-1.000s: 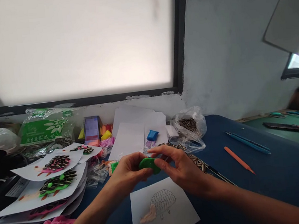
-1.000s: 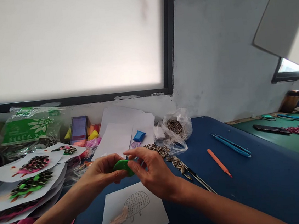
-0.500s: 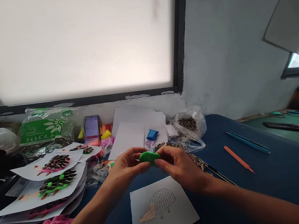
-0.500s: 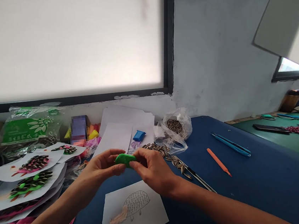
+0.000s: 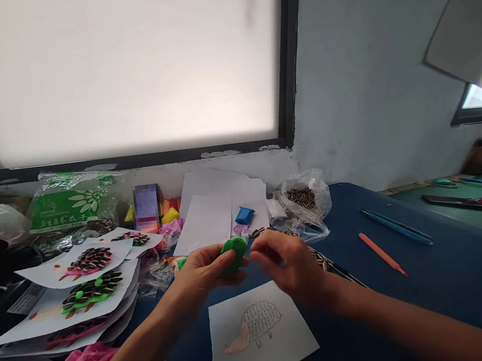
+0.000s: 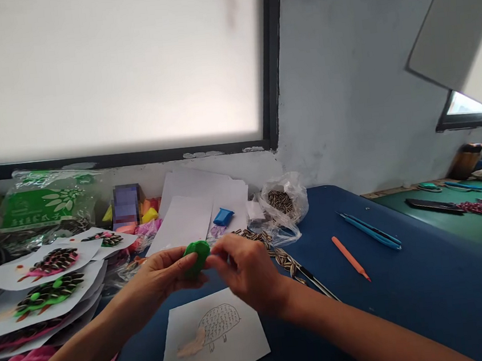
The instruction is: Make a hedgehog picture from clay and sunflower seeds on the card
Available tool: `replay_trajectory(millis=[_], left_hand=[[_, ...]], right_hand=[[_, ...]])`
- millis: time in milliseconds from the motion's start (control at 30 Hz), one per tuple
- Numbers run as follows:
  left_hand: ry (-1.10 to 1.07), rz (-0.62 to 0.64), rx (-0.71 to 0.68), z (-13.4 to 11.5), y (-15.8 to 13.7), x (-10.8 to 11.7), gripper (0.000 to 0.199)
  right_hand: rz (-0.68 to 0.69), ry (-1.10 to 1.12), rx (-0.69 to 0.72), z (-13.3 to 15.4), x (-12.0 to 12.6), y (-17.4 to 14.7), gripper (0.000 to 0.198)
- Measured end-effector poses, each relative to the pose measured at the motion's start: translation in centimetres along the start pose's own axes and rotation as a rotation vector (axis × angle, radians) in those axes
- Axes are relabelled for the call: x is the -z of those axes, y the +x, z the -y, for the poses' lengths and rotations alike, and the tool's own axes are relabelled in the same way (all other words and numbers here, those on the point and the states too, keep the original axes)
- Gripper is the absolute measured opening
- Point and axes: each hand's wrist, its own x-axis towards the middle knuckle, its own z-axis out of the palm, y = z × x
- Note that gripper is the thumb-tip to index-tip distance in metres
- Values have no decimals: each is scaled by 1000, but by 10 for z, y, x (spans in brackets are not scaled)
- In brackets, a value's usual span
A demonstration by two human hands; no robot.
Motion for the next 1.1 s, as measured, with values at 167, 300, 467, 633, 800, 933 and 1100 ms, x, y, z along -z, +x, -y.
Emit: replay_trajectory(millis=[167, 300, 467, 633, 800, 933, 1100], left_hand=[[169, 50, 39, -2, 5, 8, 42], [286, 121, 16, -3, 13, 1, 32], [296, 98, 37, 6, 13, 6, 28], [296, 67, 7, 17, 12, 17, 35], [238, 35, 8, 25, 18, 21, 41], [232, 57, 7, 27, 19, 21, 42], [250, 61, -23, 25, 18, 19, 41]], right_hand=[[-4, 367, -385, -11, -7, 4, 21], [95, 587, -426, -14, -14, 4, 28], [84, 557, -471, -14, -20, -1, 24], [91, 580, -517, -19, -21, -4, 18], [85, 628, -558, -25, -22, -4, 24], [88, 603, -568, -24, -21, -3, 29], [100, 589, -559, -24, -22, -4, 24]])
